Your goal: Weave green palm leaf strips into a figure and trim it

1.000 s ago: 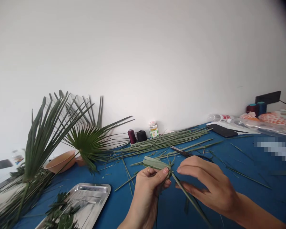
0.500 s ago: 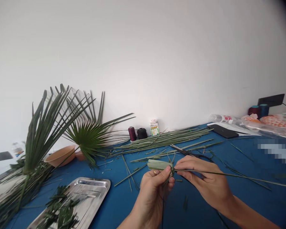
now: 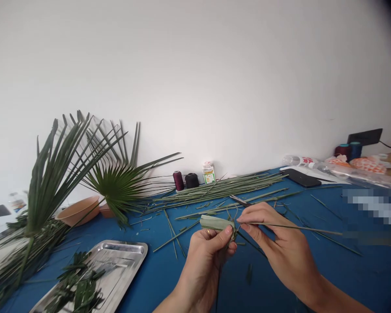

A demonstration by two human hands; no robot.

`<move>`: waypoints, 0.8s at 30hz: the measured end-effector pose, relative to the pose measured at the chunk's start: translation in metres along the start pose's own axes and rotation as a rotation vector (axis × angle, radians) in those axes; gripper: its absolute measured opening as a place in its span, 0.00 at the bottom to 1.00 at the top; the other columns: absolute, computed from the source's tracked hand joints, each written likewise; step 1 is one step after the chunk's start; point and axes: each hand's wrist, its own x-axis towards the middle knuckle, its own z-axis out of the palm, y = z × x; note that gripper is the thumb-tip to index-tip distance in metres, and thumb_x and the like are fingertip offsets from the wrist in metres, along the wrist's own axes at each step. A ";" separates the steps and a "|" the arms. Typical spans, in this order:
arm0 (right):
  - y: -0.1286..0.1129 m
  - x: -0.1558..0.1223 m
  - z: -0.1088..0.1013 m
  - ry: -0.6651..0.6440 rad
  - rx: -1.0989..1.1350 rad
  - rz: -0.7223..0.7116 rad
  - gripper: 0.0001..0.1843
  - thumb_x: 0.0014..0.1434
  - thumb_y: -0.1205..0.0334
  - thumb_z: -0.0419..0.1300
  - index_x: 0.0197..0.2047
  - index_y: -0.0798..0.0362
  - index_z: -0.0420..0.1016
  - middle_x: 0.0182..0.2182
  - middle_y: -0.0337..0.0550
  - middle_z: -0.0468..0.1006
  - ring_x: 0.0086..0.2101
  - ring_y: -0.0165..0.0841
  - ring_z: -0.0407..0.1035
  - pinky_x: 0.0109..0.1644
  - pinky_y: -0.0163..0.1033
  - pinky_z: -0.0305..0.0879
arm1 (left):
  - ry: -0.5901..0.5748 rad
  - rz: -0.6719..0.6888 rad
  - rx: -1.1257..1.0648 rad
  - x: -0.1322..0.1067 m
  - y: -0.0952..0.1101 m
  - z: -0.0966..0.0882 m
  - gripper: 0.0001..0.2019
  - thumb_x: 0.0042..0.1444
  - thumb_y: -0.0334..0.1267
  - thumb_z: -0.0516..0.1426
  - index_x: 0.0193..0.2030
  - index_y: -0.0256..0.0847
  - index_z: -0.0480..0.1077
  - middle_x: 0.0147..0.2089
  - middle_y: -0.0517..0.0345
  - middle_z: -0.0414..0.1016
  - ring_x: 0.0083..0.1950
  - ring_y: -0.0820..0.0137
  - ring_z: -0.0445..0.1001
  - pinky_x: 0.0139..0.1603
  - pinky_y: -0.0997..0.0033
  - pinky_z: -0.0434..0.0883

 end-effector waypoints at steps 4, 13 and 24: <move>-0.001 0.010 -0.008 -0.104 -0.121 -0.144 0.08 0.55 0.74 0.54 0.34 0.52 0.70 0.43 0.43 0.67 0.47 0.34 0.60 0.49 0.38 0.57 | -0.036 0.025 0.097 0.001 0.001 -0.003 0.05 0.40 0.29 0.64 0.22 0.30 0.73 0.18 0.61 0.68 0.19 0.82 0.66 0.21 0.85 0.65; -0.008 0.021 -0.017 -0.318 -0.090 0.050 0.06 0.58 0.70 0.50 0.35 0.50 0.66 0.32 0.37 0.71 0.37 0.29 0.67 0.40 0.33 0.63 | -0.097 0.137 0.282 0.000 0.004 -0.004 0.07 0.41 0.34 0.64 0.25 0.31 0.73 0.22 0.60 0.69 0.22 0.79 0.65 0.26 0.80 0.65; -0.013 0.019 -0.017 -0.377 0.082 0.334 0.08 0.61 0.60 0.49 0.33 0.50 0.67 0.26 0.34 0.72 0.27 0.26 0.67 0.29 0.29 0.63 | -0.139 0.290 0.467 0.004 0.004 -0.009 0.08 0.43 0.37 0.63 0.28 0.33 0.74 0.23 0.59 0.72 0.25 0.77 0.66 0.28 0.78 0.65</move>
